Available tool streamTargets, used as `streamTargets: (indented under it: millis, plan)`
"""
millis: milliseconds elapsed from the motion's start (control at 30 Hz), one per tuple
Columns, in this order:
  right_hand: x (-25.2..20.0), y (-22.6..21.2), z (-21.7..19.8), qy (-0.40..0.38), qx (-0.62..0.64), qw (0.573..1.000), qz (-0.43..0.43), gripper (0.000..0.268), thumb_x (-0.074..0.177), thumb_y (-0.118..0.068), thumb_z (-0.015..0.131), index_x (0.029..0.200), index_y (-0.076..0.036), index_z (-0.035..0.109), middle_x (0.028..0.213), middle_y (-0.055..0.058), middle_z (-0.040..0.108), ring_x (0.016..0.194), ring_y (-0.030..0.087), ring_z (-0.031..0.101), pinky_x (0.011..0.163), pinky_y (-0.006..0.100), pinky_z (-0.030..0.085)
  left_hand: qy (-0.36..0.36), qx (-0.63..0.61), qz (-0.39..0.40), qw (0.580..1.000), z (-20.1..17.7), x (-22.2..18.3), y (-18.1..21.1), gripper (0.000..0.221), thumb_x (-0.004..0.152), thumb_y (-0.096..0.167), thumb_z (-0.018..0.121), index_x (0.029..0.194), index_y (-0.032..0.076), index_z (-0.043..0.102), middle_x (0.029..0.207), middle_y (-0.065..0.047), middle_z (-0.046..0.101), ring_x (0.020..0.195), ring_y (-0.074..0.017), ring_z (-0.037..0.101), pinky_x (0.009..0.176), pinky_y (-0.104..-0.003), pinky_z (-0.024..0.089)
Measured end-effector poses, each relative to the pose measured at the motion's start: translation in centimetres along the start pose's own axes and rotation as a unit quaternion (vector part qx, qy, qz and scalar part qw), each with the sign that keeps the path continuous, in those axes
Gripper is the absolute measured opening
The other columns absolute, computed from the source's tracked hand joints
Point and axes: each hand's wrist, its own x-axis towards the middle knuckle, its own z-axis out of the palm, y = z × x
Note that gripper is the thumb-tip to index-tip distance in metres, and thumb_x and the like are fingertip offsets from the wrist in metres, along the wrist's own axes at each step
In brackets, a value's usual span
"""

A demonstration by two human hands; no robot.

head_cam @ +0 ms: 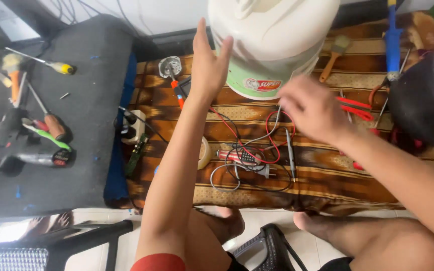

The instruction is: Repairing and cleaning a rice cooker by disassembling it, brushing the heating element, and inspecting wires.

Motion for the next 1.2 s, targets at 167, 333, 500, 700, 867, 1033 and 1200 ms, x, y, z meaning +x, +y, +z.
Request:
streamTargets:
  millis: [167,333,500,700,867,1033,1200]
  plan:
    - [-7.4,0.6,7.1,-0.334,-0.113,0.933,0.078,0.016,0.095,-0.02,0.059,0.108,-0.016,0.067,0.099,0.008,0.073,0.089,0.036,0.073,0.071,0.051,0.059,-0.042,0.123,0.167,0.977,-0.7,-11.4,1.1,0.037,0.094,0.029,0.064,0.125,0.009,0.06,0.113,-0.013,0.066,0.103,-0.033,0.068,0.09,-0.047,0.053]
    - [-10.6,5.2,5.9,-0.347,-0.122,0.914,0.173,0.028,0.093,-0.013,0.059,0.121,-0.017,0.058,0.099,0.012,0.073,0.096,0.041,0.075,0.076,0.057,0.061,-0.202,0.311,0.296,0.88,4.0,-24.4,-2.9,0.023,0.076,0.023,0.072,0.097,0.02,0.067,0.091,-0.002,0.067,0.082,-0.0245,0.071,0.067,-0.041,0.058]
    - [-10.4,2.0,4.6,-0.458,-0.192,0.861,0.11,0.04,0.084,-0.01,0.075,0.122,-0.02,0.064,0.112,0.008,0.061,0.107,0.032,0.068,0.089,0.045,0.06,-0.188,0.367,0.321,0.853,4.8,-26.5,-5.2,0.058,0.086,0.031,0.069,0.138,0.015,0.051,0.114,-0.009,0.062,0.103,-0.0282,0.063,0.083,-0.04,0.054]
    - [-11.0,5.0,3.8,-0.441,-0.203,0.866,0.124,0.023,0.088,-0.016,0.071,0.11,-0.024,0.072,0.106,0.002,0.063,0.112,0.024,0.065,0.096,0.041,0.055,-0.198,0.389,0.264,0.86,5.9,-26.9,-5.7,0.056,0.086,0.023,0.062,0.139,0.017,0.045,0.118,-0.009,0.058,0.102,-0.0285,0.061,0.081,-0.04,0.047]
    - [-11.4,7.1,2.3,-0.382,-0.173,0.901,0.112,0.018,0.087,-0.022,0.062,0.101,-0.013,0.069,0.101,0.009,0.074,0.117,0.03,0.067,0.106,0.049,0.05,-0.162,0.385,0.312,0.853,6.5,-26.5,-6.8,0.043,0.09,0.02,0.055,0.132,0.011,0.05,0.108,-0.008,0.063,0.108,-0.0271,0.057,0.086,-0.039,0.043]
    - [-10.9,5.5,5.7,-0.321,-0.087,0.937,0.103,0.023,0.086,-0.023,0.064,0.108,-0.016,0.067,0.099,0.013,0.073,0.101,0.039,0.071,0.087,0.052,0.058,-0.105,0.33,0.342,0.874,4.5,-24.2,-4.8,0.047,0.091,0.025,0.056,0.134,0.006,0.052,0.108,-0.011,0.063,0.108,-0.0274,0.057,0.092,-0.041,0.043]
    - [-10.4,4.9,8.1,-0.299,-0.124,0.945,0.055,0.019,0.088,-0.039,0.069,0.102,-0.028,0.062,0.108,0.0,0.068,0.086,0.036,0.073,0.073,0.05,0.06,0.038,0.124,0.182,0.975,0.9,-20.3,-1.1,0.043,0.095,0.01,0.051,0.137,0.003,0.052,0.102,-0.016,0.066,0.096,-0.0335,0.064,0.084,-0.044,0.049]
